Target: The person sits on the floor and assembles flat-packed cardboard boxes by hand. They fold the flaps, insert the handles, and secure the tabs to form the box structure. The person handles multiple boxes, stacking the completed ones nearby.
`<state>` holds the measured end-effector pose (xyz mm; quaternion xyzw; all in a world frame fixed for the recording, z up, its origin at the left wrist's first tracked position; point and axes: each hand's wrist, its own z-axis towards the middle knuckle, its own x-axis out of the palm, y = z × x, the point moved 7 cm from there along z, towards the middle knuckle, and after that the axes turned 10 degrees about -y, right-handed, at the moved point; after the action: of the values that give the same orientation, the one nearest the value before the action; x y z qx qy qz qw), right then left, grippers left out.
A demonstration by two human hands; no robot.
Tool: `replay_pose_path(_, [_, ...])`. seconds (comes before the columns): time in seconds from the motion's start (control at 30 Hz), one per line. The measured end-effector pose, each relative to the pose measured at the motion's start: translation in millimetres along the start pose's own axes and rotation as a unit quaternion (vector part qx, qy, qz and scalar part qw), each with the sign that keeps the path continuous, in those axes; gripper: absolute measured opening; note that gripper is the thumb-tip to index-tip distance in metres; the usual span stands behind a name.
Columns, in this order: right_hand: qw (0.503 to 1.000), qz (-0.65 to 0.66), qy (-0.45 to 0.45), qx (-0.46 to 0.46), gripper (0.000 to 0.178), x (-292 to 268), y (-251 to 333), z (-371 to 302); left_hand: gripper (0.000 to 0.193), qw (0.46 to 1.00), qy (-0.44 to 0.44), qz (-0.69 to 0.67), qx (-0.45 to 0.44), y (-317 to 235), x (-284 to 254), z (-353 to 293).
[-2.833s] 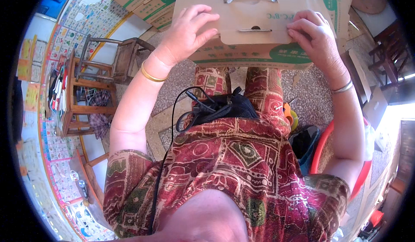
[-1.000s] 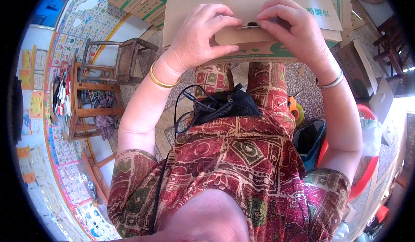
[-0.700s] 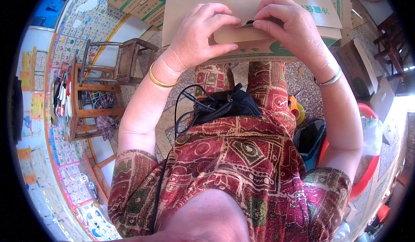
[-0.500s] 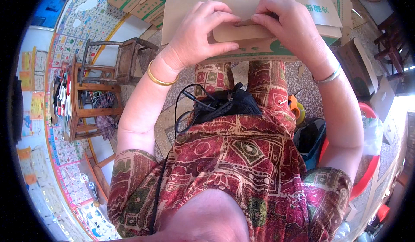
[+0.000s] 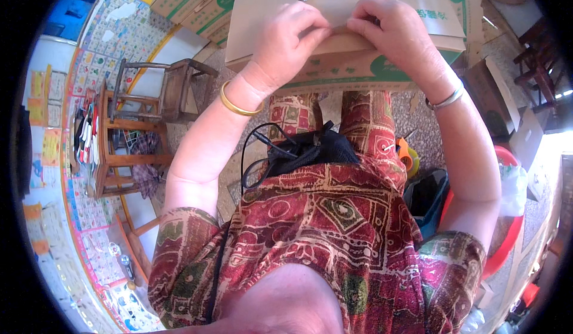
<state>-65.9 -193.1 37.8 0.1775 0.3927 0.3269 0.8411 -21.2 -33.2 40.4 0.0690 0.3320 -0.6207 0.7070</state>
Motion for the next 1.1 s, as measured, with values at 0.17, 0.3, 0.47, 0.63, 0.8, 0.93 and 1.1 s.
replay_pose_path(0.17, [0.983, 0.163, -0.048, 0.075, 0.018, -11, -13, -10, 0.009, 0.999, 0.025, -0.029, -0.01, -2, -2, 0])
replay_pose_path(0.3, [0.968, 0.226, -0.065, 0.088, 0.02, -31, -11, -12, 0.013, 0.996, 0.042, -0.075, 0.016, -3, -11, -3])
replay_pose_path(0.47, [0.992, 0.114, -0.029, 0.053, 0.019, -58, -9, 4, 0.019, 0.977, 0.009, -0.171, -0.126, 3, -28, -7])
replay_pose_path(0.63, [1.0, 0.021, 0.02, 0.008, 0.018, -51, -22, 25, 0.022, 0.998, 0.039, -0.042, -0.001, 0, -17, -12])
replay_pose_path(0.8, [0.999, -0.034, 0.039, -0.011, 0.02, -29, -7, 16, 0.022, 0.998, 0.031, 0.031, 0.038, -7, -10, -18])
replay_pose_path(0.93, [0.991, -0.048, 0.066, -0.107, 0.02, -18, 10, 2, 0.027, 0.997, 0.024, 0.046, 0.05, -8, -4, -21])
replay_pose_path(1.1, [0.973, -0.074, 0.098, -0.195, 0.026, -19, 37, -15, 0.04, 0.995, 0.039, 0.047, 0.081, -15, -13, -16])
